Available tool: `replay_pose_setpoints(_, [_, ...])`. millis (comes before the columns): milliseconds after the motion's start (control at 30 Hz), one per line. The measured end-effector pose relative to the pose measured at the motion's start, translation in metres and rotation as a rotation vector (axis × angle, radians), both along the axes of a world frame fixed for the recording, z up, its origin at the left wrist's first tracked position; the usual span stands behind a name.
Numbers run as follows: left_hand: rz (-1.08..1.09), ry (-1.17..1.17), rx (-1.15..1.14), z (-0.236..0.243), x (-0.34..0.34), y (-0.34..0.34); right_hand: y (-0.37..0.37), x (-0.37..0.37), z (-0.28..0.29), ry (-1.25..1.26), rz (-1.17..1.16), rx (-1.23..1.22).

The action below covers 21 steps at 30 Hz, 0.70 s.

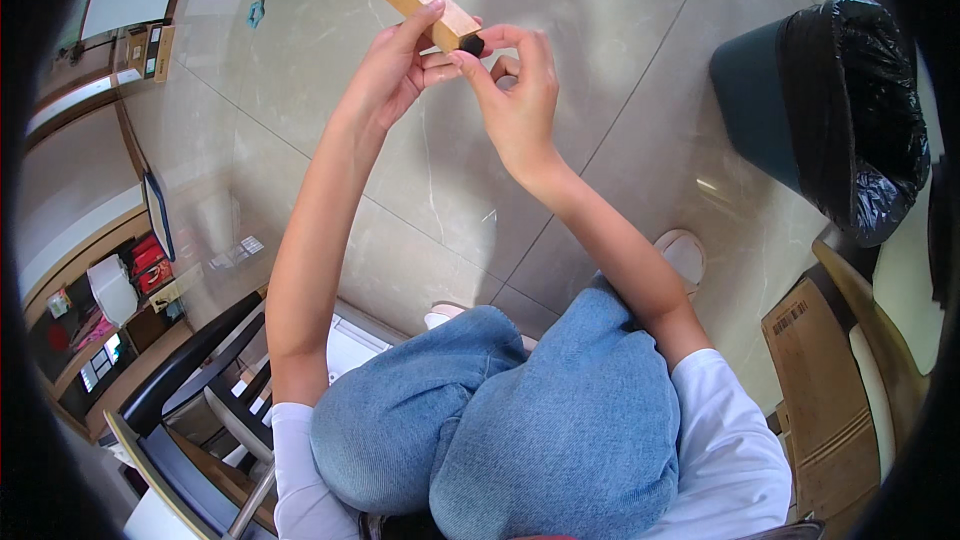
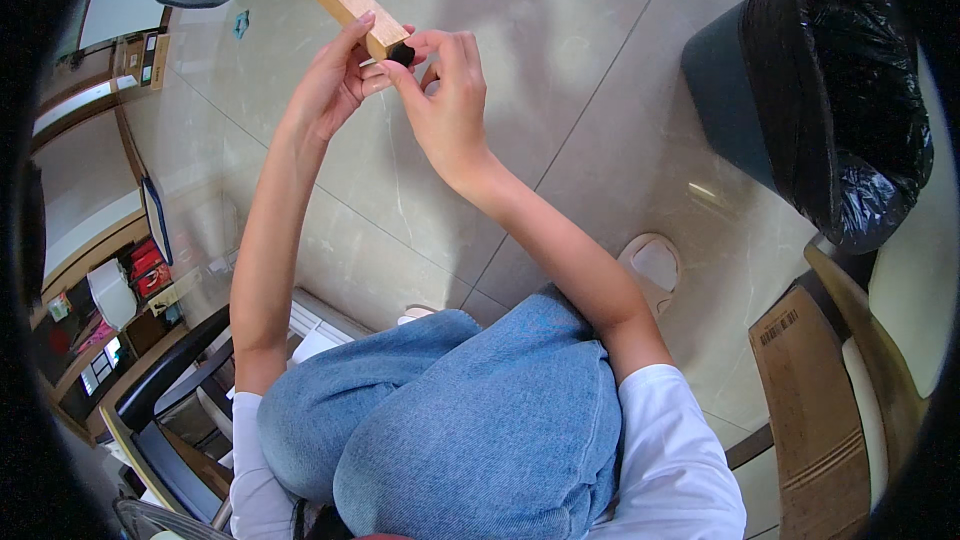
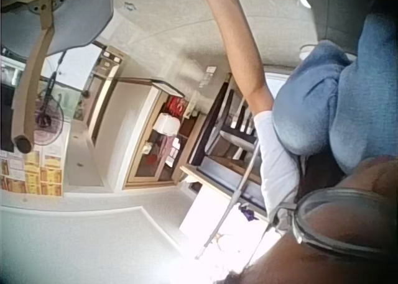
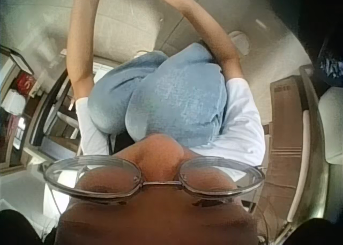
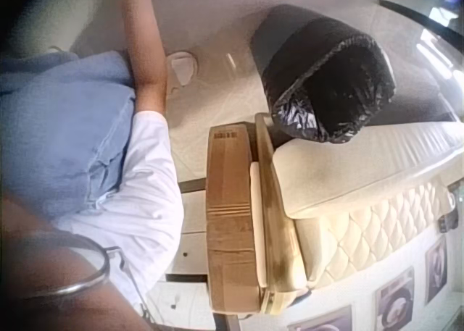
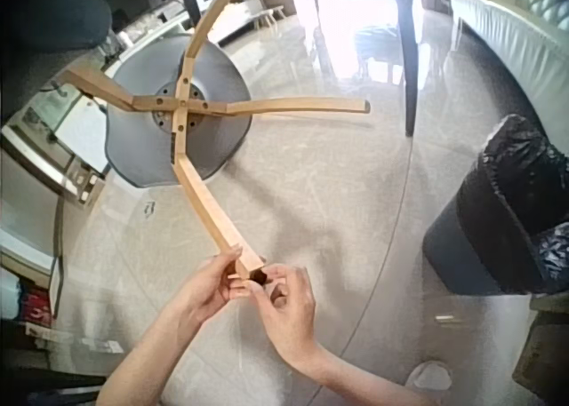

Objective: The person picks up small adhesive pads, removes their backing, and presses them onto the bottom of the legs of a wooden chair.

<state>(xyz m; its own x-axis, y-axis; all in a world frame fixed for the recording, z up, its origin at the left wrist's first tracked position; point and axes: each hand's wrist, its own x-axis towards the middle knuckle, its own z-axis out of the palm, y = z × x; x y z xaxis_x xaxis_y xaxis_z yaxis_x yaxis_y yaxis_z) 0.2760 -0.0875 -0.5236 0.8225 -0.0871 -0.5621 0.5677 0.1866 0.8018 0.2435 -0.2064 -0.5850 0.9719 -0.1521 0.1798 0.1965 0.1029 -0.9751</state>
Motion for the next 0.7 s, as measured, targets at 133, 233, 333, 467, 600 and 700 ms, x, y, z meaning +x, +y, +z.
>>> replay_pose_setpoints(133, [0.008,-0.006,0.005,-0.002,0.001,0.001,0.001,-0.001,0.003,0.028,-0.01,0.015])
replay_pose_setpoints(233, [0.013,-0.007,0.002,-0.003,0.001,-0.001,-0.001,0.0,0.002,0.061,0.01,0.024])
replay_pose_setpoints(333, [0.022,-0.013,0.008,-0.003,0.0,0.001,0.004,0.0,0.004,0.038,-0.01,0.031])
replay_pose_setpoints(467, [0.02,-0.015,0.007,-0.003,0.0,0.001,0.004,0.0,0.009,0.042,-0.027,0.015])
replay_pose_setpoints(600, [0.04,-0.014,0.026,-0.001,-0.001,-0.002,0.01,-0.002,0.01,0.118,-0.035,0.115])
replay_pose_setpoints(700, [0.021,-0.038,0.021,-0.002,0.001,0.001,0.013,0.0,-0.002,0.036,-0.034,0.099])
